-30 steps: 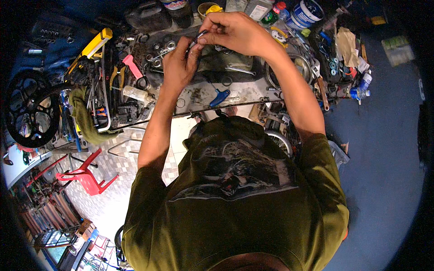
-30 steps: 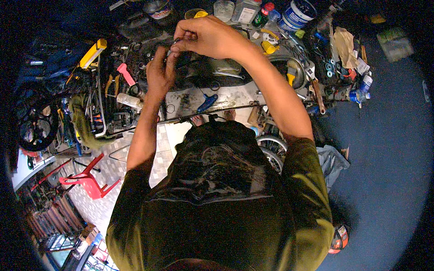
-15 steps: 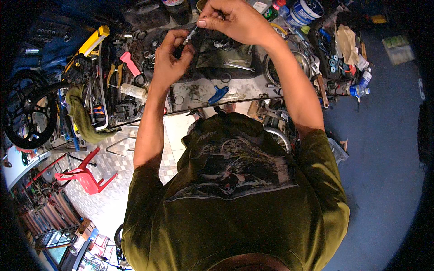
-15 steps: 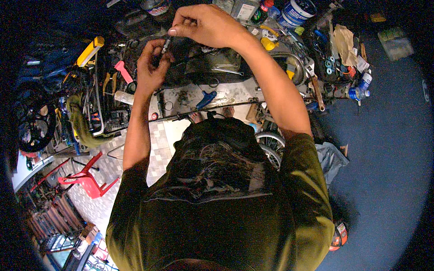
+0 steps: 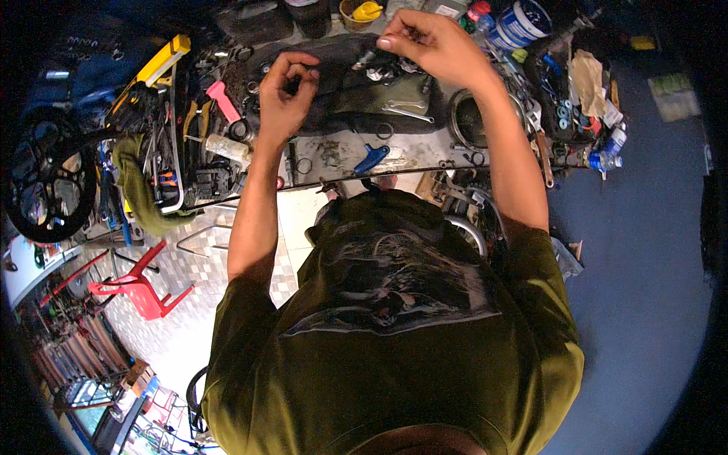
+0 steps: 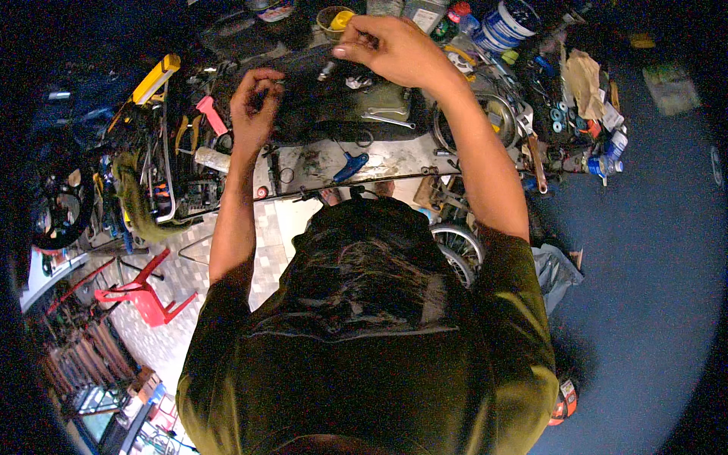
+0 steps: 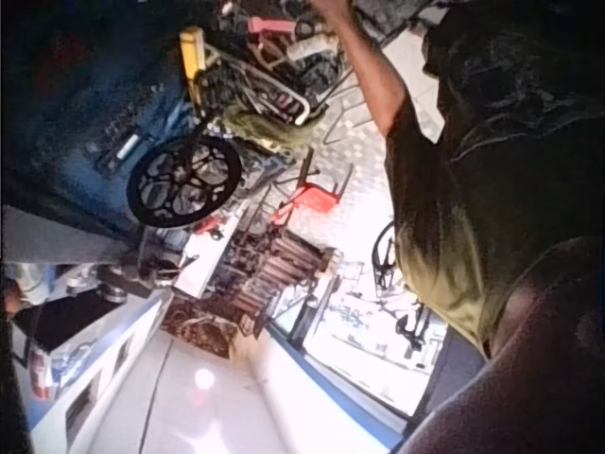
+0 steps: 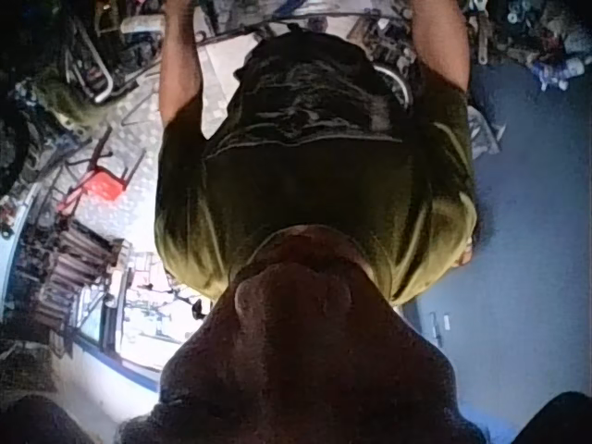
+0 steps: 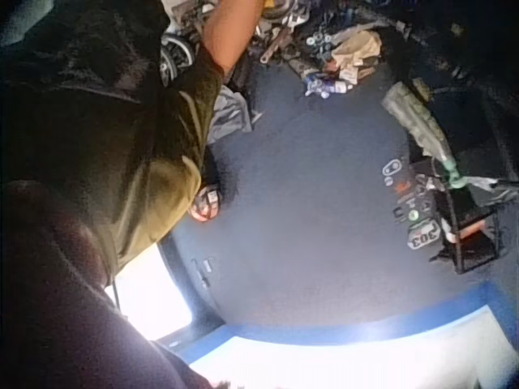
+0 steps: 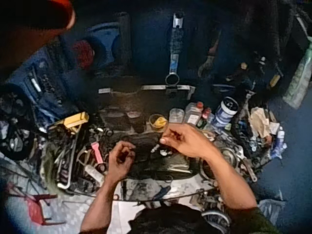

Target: The person assembles small mechanical parts on a cluttered workbench. They use a screwdriver to tighten a screw on a cylindrical component, then use a wrench to tighten a nut on the same part. The person handles various small metal pieces and tools throughout the process.

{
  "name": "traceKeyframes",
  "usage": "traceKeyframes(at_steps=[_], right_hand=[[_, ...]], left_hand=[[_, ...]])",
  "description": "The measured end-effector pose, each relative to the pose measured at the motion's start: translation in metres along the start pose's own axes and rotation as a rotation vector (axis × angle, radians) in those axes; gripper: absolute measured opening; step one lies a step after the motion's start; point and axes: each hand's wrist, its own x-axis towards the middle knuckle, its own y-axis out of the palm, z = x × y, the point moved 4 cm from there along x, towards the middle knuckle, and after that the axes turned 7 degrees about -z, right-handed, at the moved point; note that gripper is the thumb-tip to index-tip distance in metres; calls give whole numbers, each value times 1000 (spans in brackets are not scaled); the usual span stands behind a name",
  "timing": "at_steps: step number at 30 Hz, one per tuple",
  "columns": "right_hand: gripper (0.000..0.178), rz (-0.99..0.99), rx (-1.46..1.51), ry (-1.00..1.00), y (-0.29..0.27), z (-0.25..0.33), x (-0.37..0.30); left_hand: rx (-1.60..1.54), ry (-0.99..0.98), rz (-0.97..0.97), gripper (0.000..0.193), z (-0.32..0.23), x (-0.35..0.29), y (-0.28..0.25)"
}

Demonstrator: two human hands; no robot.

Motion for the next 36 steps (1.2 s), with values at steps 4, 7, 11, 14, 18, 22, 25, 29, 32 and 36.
traceKeyframes(at_steps=[4, 7, 11, 14, 18, 22, 25, 29, 32, 36], right_hand=[[27, 96, -40, 80, 9, -9, -3], [33, 69, -60, 74, 19, -2, -2], [18, 97, -15, 94, 13, -29, -31], [19, 203, -36, 130, 24, -42, -33], [23, 288, -52, 102, 36, -42, -26], [26, 334, -113, 85, 44, -23, -19], [25, 347, -74, 14, 57, -29, -14], [23, 363, -3, 47, 72, -31, -11], [23, 390, -40, -43, 77, -21, -6], [24, 414, -32, -75, 82, -9, -2]], left_hand=[[67, -6, -31, 26, 7, -8, -11], [103, -173, -82, 29, 9, -22, -22], [-81, -66, -42, 18, 12, -20, 1], [-81, -23, -137, 11, -4, -31, -12], [-51, -39, -247, 9, -7, -48, -25], [-30, -20, -295, 9, -16, -59, -44], [-4, -6, -384, 10, -18, -70, -55], [30, -22, -431, 10, -29, -81, -67], [49, -33, -475, 10, -34, -88, -72], [96, -28, -511, 11, -37, -96, -77]])
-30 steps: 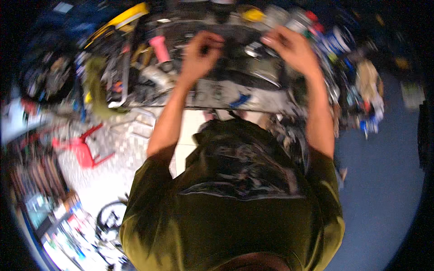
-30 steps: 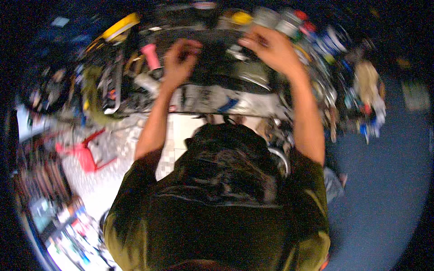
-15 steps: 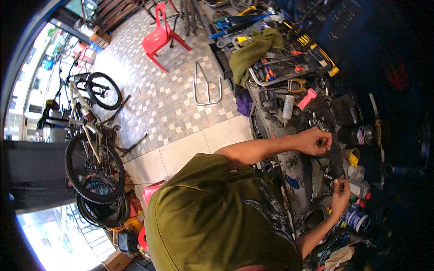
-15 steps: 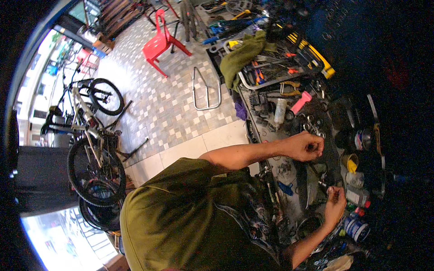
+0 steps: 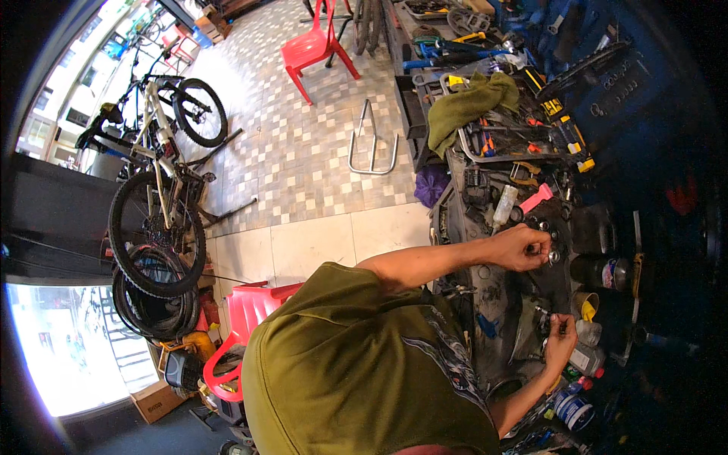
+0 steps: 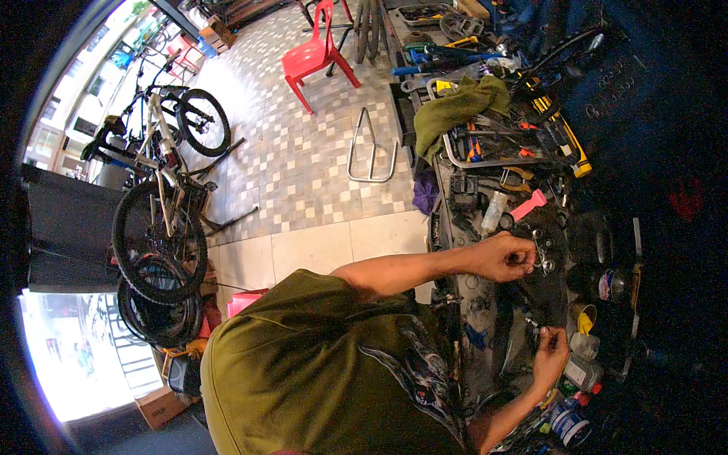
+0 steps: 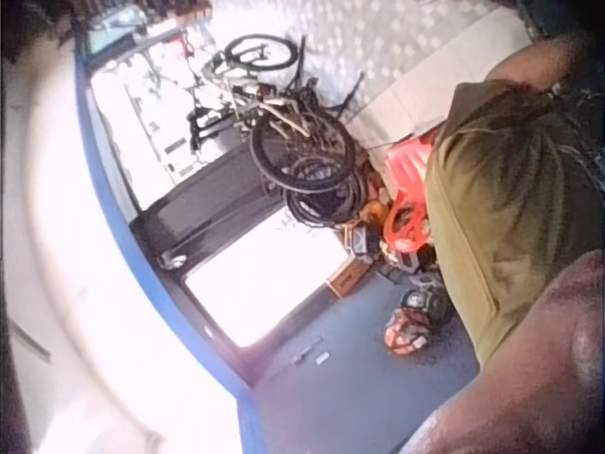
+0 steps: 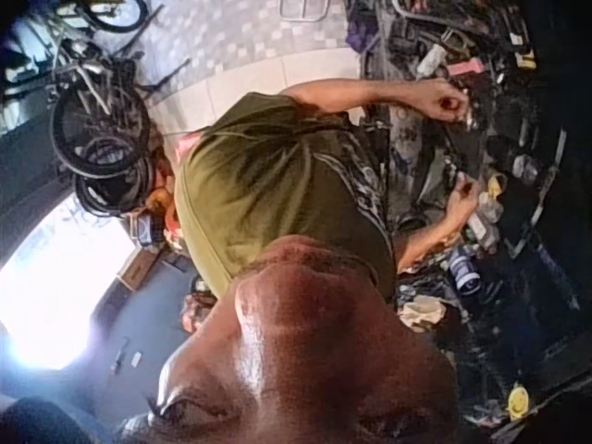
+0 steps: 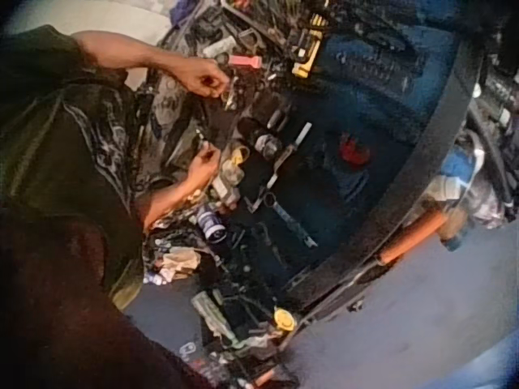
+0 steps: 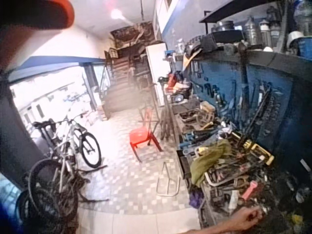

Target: The person assembles small mechanical parts on a cluttered workbench. They use a screwdriver to tighten a screw on a cylindrical component, then use a wrench to tighten a nut on the same part. The person handles various small metal pieces and tools throughout the process.

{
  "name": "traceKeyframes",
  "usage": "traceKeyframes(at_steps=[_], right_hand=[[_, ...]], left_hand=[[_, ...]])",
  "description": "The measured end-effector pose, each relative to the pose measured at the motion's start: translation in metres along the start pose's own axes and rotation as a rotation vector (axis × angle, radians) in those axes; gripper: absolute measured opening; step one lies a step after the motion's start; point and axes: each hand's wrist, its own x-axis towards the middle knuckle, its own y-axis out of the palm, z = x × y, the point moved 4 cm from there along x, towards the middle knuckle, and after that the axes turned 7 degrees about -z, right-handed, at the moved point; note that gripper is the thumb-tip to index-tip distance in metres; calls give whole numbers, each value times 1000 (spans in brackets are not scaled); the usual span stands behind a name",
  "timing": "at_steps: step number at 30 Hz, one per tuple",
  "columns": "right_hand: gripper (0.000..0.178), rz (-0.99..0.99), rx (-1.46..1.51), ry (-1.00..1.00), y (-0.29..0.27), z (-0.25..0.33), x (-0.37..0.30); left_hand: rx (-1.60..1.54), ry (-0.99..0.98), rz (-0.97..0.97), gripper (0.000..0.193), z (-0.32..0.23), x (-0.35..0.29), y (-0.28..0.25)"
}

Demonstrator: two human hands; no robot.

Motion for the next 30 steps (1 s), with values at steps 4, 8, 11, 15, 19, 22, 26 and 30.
traceKeyframes(at_steps=[4, 8, 11, 15, 19, 22, 26, 30], right_hand=[[25, -17, 6, -23, 4, 4, 5], [25, -5, -9, -76, 5, 6, 8], [26, 7, -22, -85, 6, 4, 10], [27, 10, 34, -79, 10, 6, 11], [26, 19, 4, -78, 9, 6, 11], [26, 17, -12, -65, 10, 0, 11], [26, 22, -23, -101, 11, 7, 12], [25, 13, -18, -110, 12, 5, 12]], left_hand=[[-54, 51, -45, 11, -6, -2, -7], [-7, 39, -55, 11, -11, -5, -12], [-10, 42, -60, 11, -11, -6, -14], [0, 44, -77, 10, -11, -8, -16], [7, 27, -76, 9, -11, -10, -16], [1, 67, -96, 9, -11, -9, -15], [22, 50, -101, 10, -10, -9, -16], [16, 32, -83, 11, -10, -9, -18]])
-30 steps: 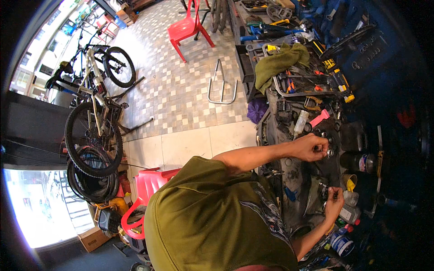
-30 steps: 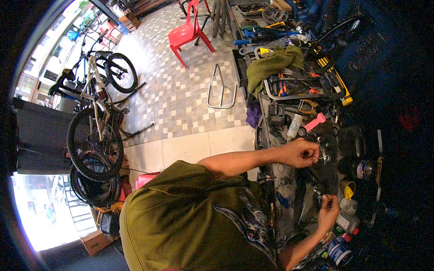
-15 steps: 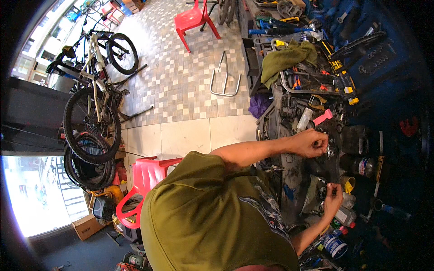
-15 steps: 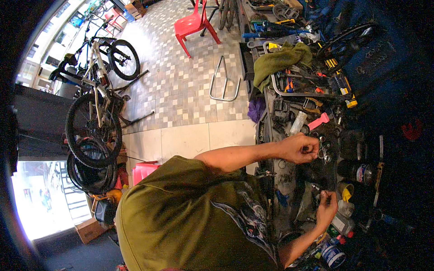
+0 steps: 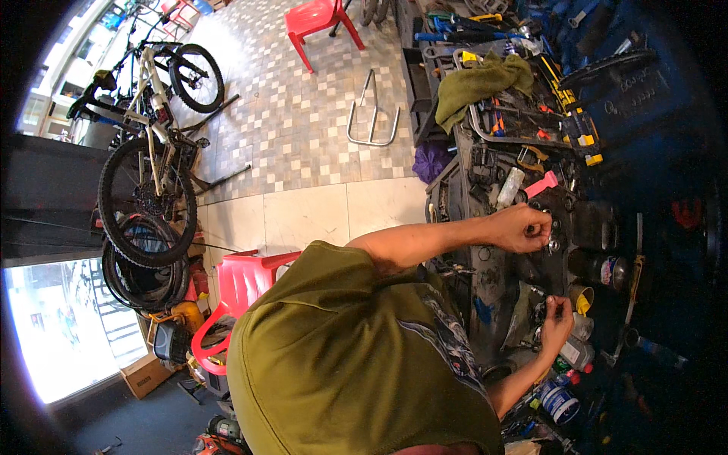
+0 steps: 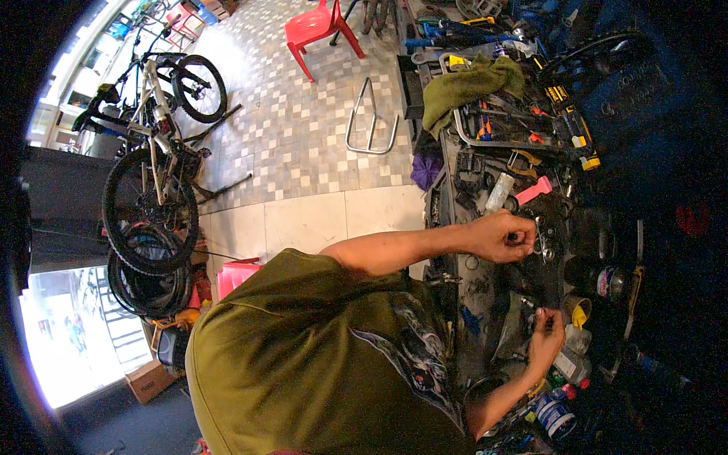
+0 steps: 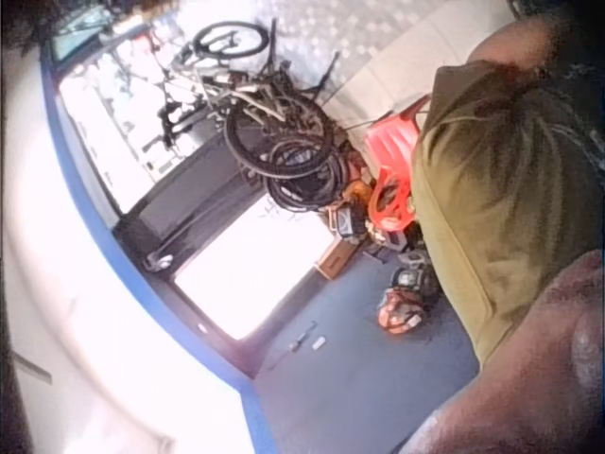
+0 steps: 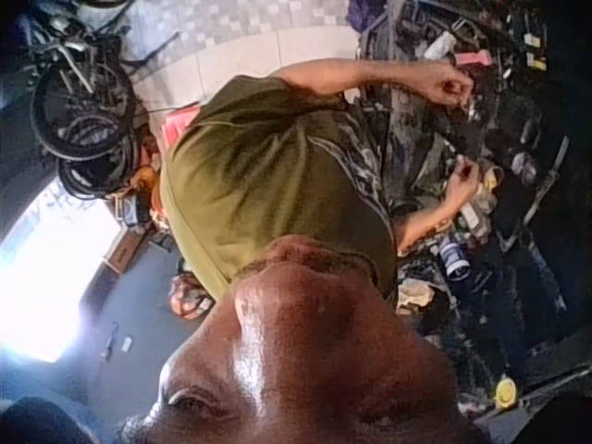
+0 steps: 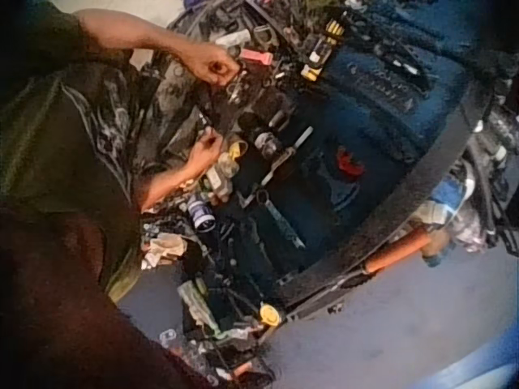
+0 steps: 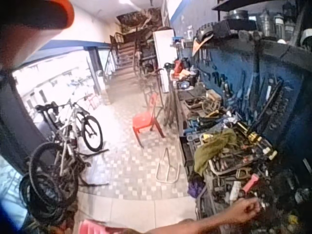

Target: The person assembles small mechanical parts on a cluttered workbench. They use a screwdriver to tighten a screw on a cylindrical component, then use a wrench to tighten a nut on the same part. The person handles various small metal pieces and tools throughout the process.

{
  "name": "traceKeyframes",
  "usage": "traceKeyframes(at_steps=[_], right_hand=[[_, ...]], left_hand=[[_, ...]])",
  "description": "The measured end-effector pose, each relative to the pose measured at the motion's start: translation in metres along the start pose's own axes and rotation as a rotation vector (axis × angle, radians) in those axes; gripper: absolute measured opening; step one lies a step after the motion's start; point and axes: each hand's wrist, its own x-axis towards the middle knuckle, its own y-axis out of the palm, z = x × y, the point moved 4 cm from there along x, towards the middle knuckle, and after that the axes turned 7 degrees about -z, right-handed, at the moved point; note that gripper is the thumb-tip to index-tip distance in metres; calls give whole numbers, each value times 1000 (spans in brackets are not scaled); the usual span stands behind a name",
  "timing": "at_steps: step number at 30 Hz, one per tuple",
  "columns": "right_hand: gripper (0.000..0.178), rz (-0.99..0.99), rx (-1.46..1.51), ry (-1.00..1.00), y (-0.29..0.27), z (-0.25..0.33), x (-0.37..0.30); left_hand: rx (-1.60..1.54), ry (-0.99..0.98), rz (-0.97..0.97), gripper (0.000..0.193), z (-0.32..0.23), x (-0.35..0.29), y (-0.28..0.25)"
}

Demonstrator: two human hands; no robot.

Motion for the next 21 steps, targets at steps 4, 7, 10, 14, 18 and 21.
traceKeyframes(at_steps=[4, 7, 10, 14, 18, 21], right_hand=[[26, 2, 17, 55, 2, 4, 0], [26, 4, 23, 49, 2, 4, -2], [26, 7, 8, 26, 3, 6, -1], [26, 7, 10, 55, 5, 5, -2], [26, 0, -8, 21, 5, 5, -3], [27, -29, 69, 6, 8, 0, -4]], left_hand=[[-18, -1, 4, 11, 2, -1, -1], [-40, 32, -24, 11, 1, -2, -1], [-17, -4, -17, 9, 2, -2, -3], [-8, 8, -31, 11, 5, -4, -4], [-7, 23, -32, 13, 10, -5, -3], [5, -15, -6, 13, 11, -7, -3]])
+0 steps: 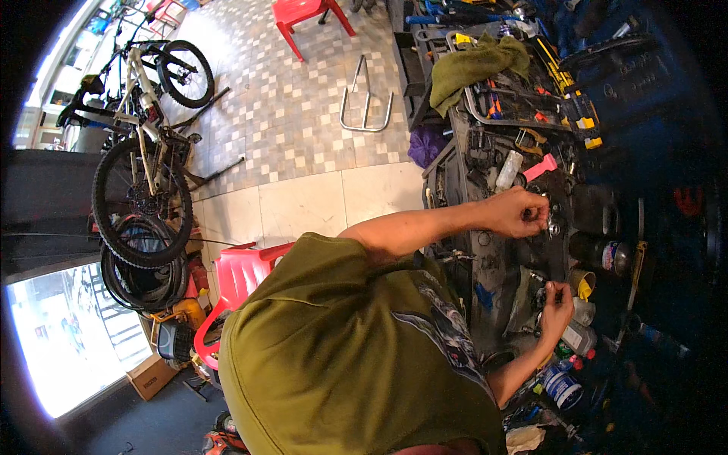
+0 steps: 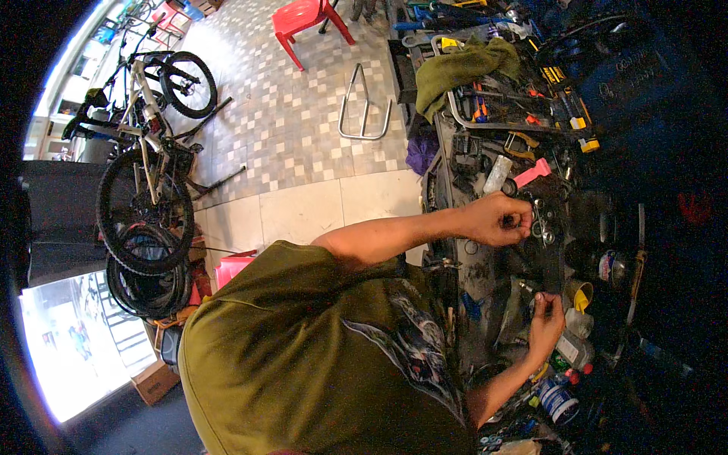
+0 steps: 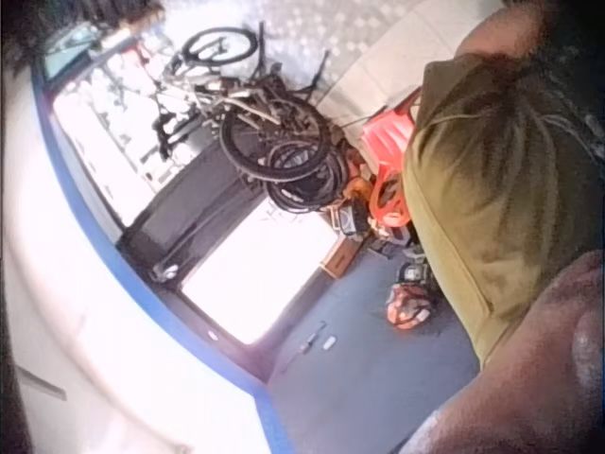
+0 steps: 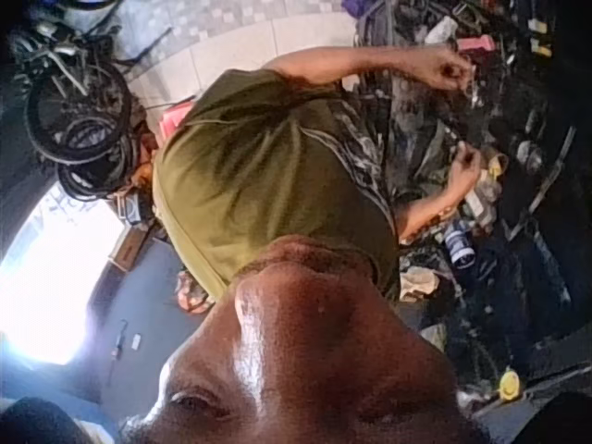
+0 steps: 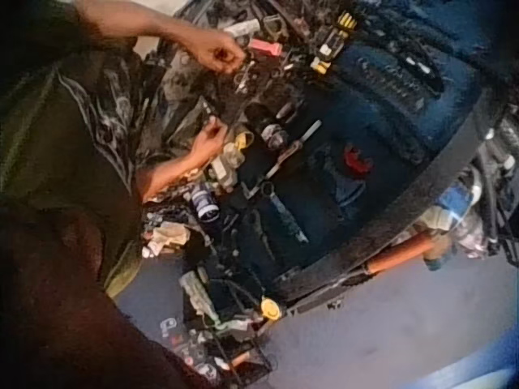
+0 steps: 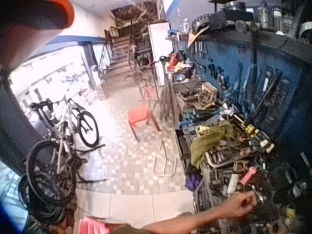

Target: The person assembles small mechanical parts on a cluttered workbench. They use a screwdriver to tighten a screw on a cylindrical component, then use a wrench to tighten a nut on the same part. The person handles various small metal pieces and tools throughout the process.

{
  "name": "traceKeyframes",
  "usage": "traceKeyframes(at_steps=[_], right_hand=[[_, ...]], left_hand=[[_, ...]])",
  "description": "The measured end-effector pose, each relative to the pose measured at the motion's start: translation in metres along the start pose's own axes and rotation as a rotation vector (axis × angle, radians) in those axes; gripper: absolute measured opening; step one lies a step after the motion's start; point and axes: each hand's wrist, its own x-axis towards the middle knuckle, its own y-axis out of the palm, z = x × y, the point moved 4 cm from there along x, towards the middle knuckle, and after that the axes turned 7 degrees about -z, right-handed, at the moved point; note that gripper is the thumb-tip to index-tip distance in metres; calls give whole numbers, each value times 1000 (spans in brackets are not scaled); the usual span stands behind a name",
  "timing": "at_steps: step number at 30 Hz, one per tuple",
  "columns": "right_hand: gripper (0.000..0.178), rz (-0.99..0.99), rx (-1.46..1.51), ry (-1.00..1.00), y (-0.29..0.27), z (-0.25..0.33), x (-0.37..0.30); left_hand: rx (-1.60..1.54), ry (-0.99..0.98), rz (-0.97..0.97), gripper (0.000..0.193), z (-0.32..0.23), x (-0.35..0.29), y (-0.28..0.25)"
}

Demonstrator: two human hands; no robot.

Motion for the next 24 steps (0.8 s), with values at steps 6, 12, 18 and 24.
traceKeyframes(at_steps=[6, 12, 18, 24], right_hand=[[29, 40, -76, 72, -3, 11, -2], [28, 31, -81, 46, -3, -9, -7], [28, 37, -53, 87, -2, -1, -8], [28, 40, -65, 79, -2, 12, -8]], left_hand=[[16, 15, -4, 14, 2, -2, 0], [-25, 16, -3, 14, -4, -4, 1], [-24, 1, -2, 14, -8, -4, -1], [-9, 7, -6, 14, -9, -5, -3]])
